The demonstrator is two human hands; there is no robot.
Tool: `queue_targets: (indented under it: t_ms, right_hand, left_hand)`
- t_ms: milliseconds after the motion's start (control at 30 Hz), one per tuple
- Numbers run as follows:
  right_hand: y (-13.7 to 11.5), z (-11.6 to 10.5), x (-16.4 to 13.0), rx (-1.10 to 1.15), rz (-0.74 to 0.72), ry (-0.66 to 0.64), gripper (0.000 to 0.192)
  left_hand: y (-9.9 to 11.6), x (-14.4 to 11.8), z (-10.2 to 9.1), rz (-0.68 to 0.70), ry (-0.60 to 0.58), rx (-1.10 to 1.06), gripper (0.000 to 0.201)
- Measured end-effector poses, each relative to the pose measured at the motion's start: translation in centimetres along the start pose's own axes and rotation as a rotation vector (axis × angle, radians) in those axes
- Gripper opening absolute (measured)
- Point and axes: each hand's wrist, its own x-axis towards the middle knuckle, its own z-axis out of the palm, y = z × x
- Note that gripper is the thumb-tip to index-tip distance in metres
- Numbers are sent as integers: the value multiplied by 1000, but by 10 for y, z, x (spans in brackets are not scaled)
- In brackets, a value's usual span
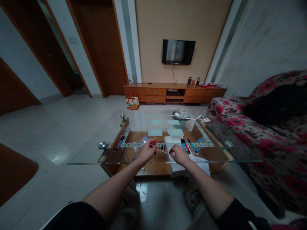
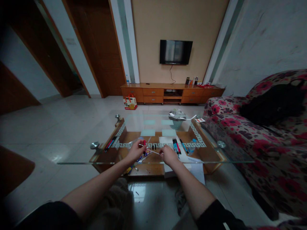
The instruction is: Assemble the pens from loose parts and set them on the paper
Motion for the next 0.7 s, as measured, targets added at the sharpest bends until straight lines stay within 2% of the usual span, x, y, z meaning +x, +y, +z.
queue_targets:
  t_ms: [333, 467, 700]
  right_hand:
    - [-3, -1, -1, -37, 35, -11, 14]
    - [-3, 2, -1, -32, 7, 0, 15]
    - [-9, -2, 5, 160, -71, 84, 14]
  left_hand:
    - [-4, 2, 0, 17, 1, -13, 19]
    - [-3, 2, 0, 28, -14, 7, 18]
    - [0, 0, -1, 36, -6, -14, 21]
